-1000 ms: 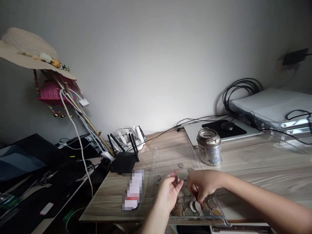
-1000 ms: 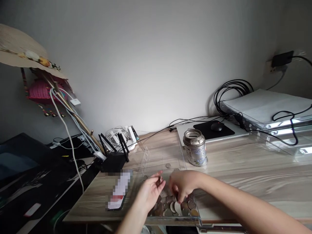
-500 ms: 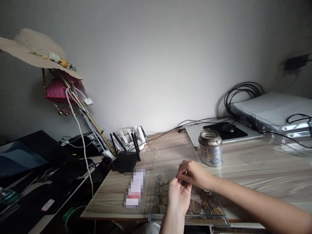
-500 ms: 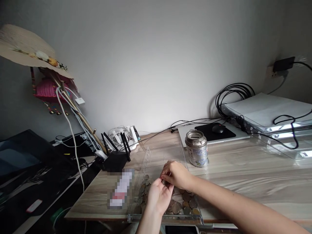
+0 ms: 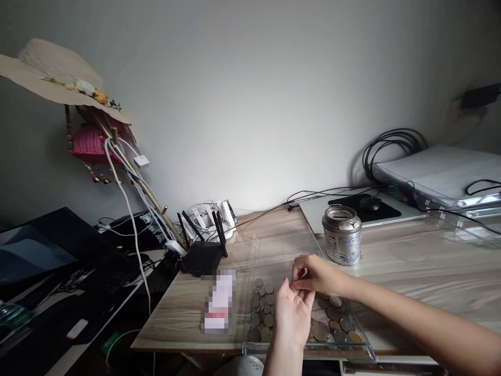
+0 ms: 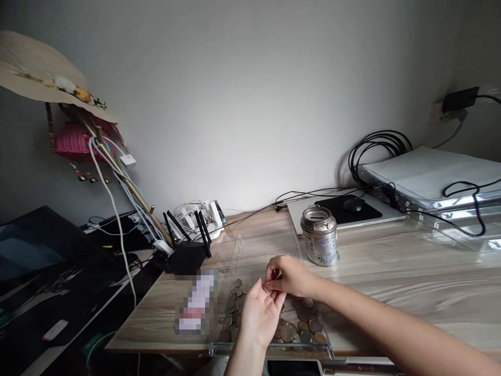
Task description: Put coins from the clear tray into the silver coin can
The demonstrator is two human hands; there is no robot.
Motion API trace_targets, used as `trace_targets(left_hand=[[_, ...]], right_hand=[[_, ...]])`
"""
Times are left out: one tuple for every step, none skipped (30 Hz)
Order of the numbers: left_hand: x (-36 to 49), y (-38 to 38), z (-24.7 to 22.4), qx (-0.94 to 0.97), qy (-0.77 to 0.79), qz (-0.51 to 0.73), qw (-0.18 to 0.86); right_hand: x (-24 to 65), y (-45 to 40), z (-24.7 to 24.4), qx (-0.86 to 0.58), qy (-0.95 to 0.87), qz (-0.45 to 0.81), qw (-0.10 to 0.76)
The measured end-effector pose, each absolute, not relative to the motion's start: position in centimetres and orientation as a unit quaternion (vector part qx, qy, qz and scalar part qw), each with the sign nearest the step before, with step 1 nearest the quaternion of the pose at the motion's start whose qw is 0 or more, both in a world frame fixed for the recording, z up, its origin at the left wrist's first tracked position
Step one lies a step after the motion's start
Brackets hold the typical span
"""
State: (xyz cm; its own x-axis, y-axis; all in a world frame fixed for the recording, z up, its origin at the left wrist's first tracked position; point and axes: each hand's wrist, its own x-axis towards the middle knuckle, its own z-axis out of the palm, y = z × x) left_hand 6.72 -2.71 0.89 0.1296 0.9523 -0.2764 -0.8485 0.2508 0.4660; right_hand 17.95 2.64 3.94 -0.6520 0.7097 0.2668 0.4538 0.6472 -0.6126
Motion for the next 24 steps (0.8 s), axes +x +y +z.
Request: trace_targets(left_hand=[[6.7, -2.7, 0.9, 0.097, 0.262, 0.607, 0.744], [6.7, -2.7, 0.9, 0.097, 0.259, 0.612, 0.741], [6.7, -2.7, 0.9, 0.096, 0.257, 0.618, 0.736], [6.7, -2.7, 0.9, 0.095, 0.257, 0.626, 0.73], [6.6, -2.7, 0.9, 0.096, 0.258, 0.631, 0.725], [6.6, -2.7, 0.9, 0.098, 0.258, 0.634, 0.723], [6.6, -2.7, 1.0, 0.1, 0.261, 0.632, 0.723], [6.6, -2.7, 1.0, 0.099, 0.267, 0.629, 0.724], [6.6, -2.7, 1.0, 0.098, 0.275, 0.625, 0.724], [6.5, -2.8, 0.9, 0.098, 0.285, 0.623, 0.722], [6.5, -2.8, 0.9, 0.099, 0.294, 0.621, 0.72], [6.5, -2.8, 0.8, 0.104, 0.301, 0.619, 0.718], [6.5, -2.8, 0.7, 0.113, 0.304, 0.617, 0.717], [6.5, -2.8, 0.6, 0.124, 0.304, 0.615, 0.717], [6.5, -2.8, 0.5, 0.135, 0.303, 0.611, 0.719], [6.5, -2.8, 0.4, 0.144, 0.301, 0.606, 0.722], [6.4, -2.8, 0.3, 0.151, 0.299, 0.599, 0.728], [6.4, -2.8, 0.3, 0.157, 0.298, 0.59, 0.734], [6.3, -2.8, 0.3, 0.162, 0.298, 0.582, 0.74], [6.3, -2.8, 0.3, 0.167, 0.298, 0.573, 0.745], [6.2, -2.8, 0.3, 0.17, 0.299, 0.566, 0.749], [6.2, -2.9, 0.3, 0.173, 0.299, 0.562, 0.751], [6.2, -2.9, 0.3, 0.175, 0.3, 0.56, 0.752], [6.1, -2.9, 0.4, 0.176, 0.299, 0.56, 0.752]], right_hand=[[17.9, 2.7, 4.0, -0.328, -0.872, 0.261, 0.253], [17.9, 2.6, 4.1, -0.321, -0.873, 0.263, 0.258], [17.9, 2.6, 4.2, -0.314, -0.874, 0.259, 0.265], [17.9, 2.6, 4.5, -0.307, -0.875, 0.251, 0.276], [18.1, 2.6, 4.8, -0.304, -0.876, 0.234, 0.293], [18.4, 2.6, 5.3, -0.305, -0.875, 0.206, 0.316], [19.0, 2.7, 5.8, -0.311, -0.87, 0.167, 0.345], [19.7, 2.8, 6.5, -0.323, -0.859, 0.12, 0.379], [20.6, 3.1, 7.3, -0.341, -0.84, 0.07, 0.415], [21.8, 3.4, 8.1, -0.364, -0.815, 0.022, 0.45], [23.0, 3.9, 8.9, -0.391, -0.785, -0.021, 0.48], [24.2, 4.4, 9.5, -0.424, -0.753, -0.057, 0.5], [25.5, 4.9, 10.1, -0.462, -0.725, -0.086, 0.504], [26.6, 5.6, 10.4, -0.501, -0.702, -0.107, 0.495], [27.6, 6.2, 10.6, -0.538, -0.685, -0.122, 0.475], [28.5, 6.8, 10.5, -0.569, -0.675, -0.131, 0.45], [29.2, 7.5, 10.3, -0.591, -0.674, -0.131, 0.423], [29.7, 8.0, 10.1, -0.6, -0.683, -0.123, 0.398], [30.0, 8.6, 9.8, -0.6, -0.696, -0.112, 0.378], [30.3, 8.9, 9.5, -0.593, -0.713, -0.1, 0.361], [30.3, 9.2, 9.3, -0.582, -0.728, -0.093, 0.349], [30.2, 9.2, 9.3, -0.571, -0.737, -0.096, 0.348], [29.9, 9.0, 9.3, -0.562, -0.736, -0.112, 0.36], [29.3, 8.5, 9.4, -0.553, -0.726, -0.136, 0.385]])
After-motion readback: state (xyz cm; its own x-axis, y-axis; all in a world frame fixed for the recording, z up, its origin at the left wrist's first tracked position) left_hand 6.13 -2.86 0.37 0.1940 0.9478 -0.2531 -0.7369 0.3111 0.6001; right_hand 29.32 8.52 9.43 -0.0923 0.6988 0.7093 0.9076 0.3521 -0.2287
